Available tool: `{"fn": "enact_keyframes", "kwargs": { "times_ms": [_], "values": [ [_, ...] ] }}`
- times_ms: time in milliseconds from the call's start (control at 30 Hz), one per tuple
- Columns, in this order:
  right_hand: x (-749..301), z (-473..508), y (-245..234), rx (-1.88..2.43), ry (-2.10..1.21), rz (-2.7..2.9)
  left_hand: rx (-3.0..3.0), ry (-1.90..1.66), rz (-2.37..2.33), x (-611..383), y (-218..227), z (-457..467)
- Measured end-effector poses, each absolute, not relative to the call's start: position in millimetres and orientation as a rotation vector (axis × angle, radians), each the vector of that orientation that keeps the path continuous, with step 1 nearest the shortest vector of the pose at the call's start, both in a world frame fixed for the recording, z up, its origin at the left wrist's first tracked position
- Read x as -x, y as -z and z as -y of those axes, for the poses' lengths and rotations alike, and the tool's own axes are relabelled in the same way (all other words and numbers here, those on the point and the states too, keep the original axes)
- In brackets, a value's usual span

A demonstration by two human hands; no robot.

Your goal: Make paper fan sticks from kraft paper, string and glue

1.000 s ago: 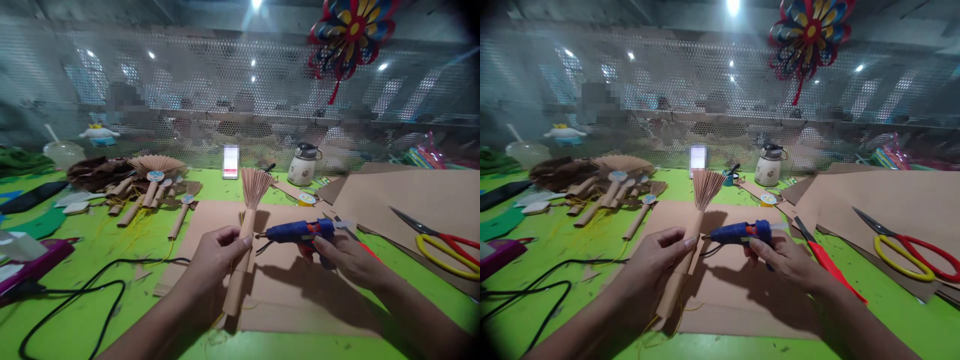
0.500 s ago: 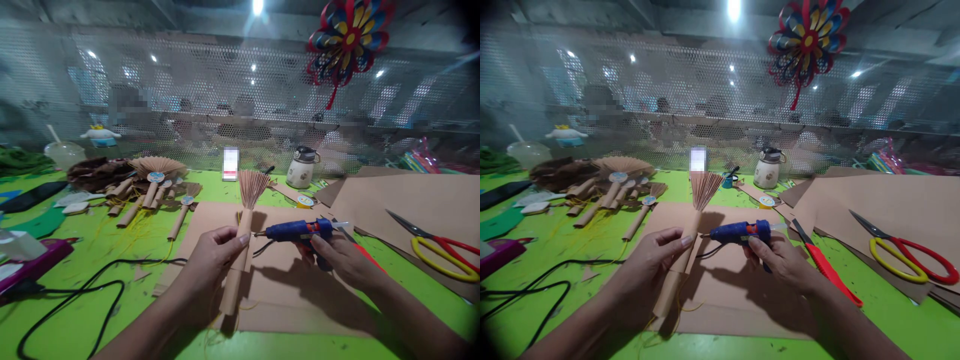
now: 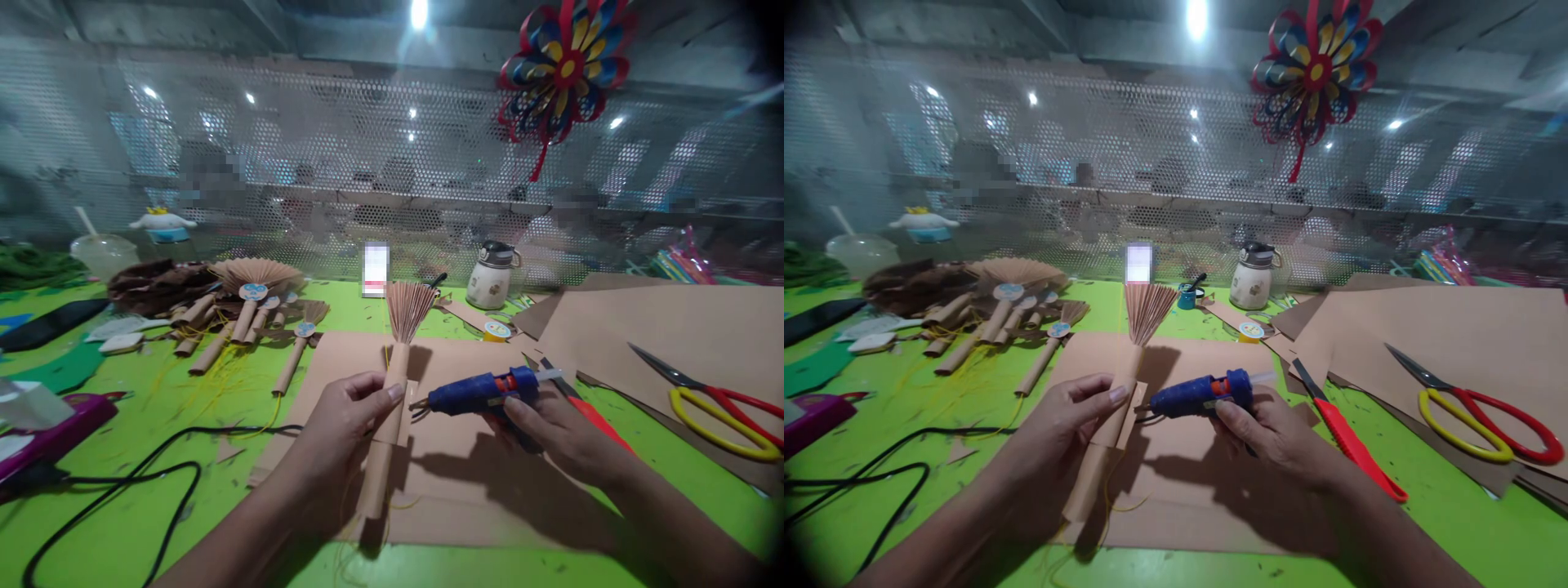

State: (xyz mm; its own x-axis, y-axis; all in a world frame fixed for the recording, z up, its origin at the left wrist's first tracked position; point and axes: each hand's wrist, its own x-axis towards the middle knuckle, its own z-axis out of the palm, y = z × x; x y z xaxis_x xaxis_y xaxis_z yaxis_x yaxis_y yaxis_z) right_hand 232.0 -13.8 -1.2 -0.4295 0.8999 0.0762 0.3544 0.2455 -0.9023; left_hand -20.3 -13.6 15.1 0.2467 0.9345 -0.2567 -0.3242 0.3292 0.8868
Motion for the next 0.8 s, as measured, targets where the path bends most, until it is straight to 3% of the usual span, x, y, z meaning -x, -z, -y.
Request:
{"fn": "enact_keyframes", "kwargs": {
  "times_ms": [800],
  "values": [
    [-231.8, 10.7, 2.0, 1.125, -1.225, 1.807, -0.878, -1.034, -0.965, 21.7, -16.0, 13.5]
  ]
}}
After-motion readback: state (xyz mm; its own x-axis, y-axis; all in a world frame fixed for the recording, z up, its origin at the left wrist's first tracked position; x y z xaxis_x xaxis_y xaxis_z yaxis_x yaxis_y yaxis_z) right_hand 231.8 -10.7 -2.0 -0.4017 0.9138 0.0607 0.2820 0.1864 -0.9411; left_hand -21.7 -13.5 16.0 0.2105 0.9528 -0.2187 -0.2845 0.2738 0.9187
